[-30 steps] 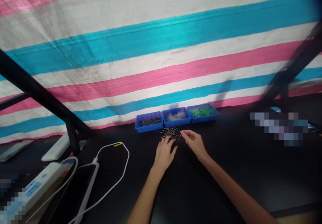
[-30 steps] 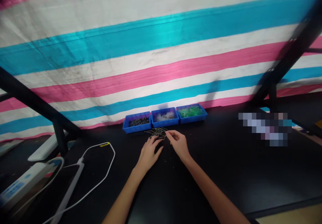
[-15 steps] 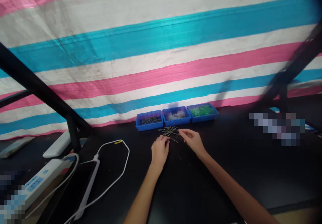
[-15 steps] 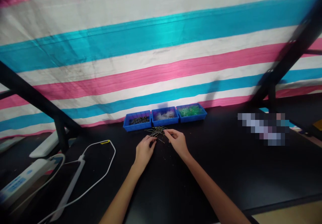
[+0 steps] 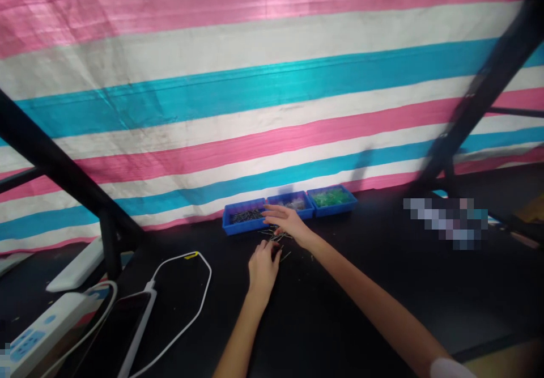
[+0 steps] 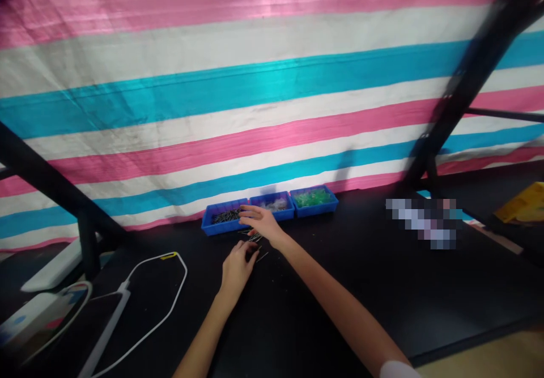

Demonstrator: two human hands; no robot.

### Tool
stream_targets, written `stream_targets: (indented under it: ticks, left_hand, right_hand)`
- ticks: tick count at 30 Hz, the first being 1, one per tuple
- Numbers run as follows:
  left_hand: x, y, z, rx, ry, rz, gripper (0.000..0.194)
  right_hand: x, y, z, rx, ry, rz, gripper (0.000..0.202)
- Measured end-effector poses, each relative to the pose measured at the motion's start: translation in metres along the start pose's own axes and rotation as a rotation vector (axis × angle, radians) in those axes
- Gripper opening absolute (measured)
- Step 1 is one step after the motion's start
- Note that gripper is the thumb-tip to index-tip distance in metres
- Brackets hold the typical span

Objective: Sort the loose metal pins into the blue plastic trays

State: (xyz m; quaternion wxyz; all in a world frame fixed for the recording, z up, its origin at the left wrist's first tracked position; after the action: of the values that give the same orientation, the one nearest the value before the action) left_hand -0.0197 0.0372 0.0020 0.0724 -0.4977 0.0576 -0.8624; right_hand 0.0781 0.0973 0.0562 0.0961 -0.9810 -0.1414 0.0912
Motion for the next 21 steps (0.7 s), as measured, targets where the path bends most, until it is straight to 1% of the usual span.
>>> stream_targets:
  ticks: [2, 4, 8, 11, 13, 16, 21]
  left_hand:
    - [0.0, 0.0, 0.001, -0.005, 0.003, 0.0, 0.015]
    - [0.0, 0.0, 0.002, -0.012, 0.01, -0.007, 0.015]
    - [0.002, 0.0, 0.001, 0.016, 0.046, -0.006, 0.017]
    - [0.004, -0.001, -0.001, 0.05, 0.119, 0.013, 0.017]
    - [0.004, -0.003, -0.001, 0.062, 0.195, 0.027, 0.018]
    - [0.004, -0.004, 0.001, 0.058, 0.348, 0.036, 0.02]
    - [0.0, -0.004, 0.008, 0.039, 0.618, -0.034, 0.022]
  right_hand:
    - [0.003, 0.008, 0.0, 0.024, 0.045, -0.037, 0.041]
    - [0.011, 0.021, 0.006, 0.063, 0.168, -0.043, 0.033]
    - [0.035, 0.045, 0.022, 0.181, 0.497, -0.002, 0.021]
    - [0.046, 0.054, 0.03, 0.234, 0.639, 0.008, 0.02]
    - [0.049, 0.057, 0.032, 0.238, 0.664, 0.01, 0.022]
    - [0.048, 0.059, 0.03, 0.227, 0.623, 0.019, 0.025]
    - [0.044, 0.062, 0.025, 0.163, 0.382, 0.007, 0.026]
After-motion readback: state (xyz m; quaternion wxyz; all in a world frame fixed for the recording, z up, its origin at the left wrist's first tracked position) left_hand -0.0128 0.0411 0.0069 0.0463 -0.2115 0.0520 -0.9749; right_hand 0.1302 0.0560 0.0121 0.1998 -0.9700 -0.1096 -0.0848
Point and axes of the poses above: each hand's wrist, its own y-axis away from the middle knuckle, its own x-axis out of the back of the hand, z = x × y, the point moved 4 cm from there along -y, towards the middle knuckle, and after that the axes turned 10 degrees about x, right-handed, at the moved point
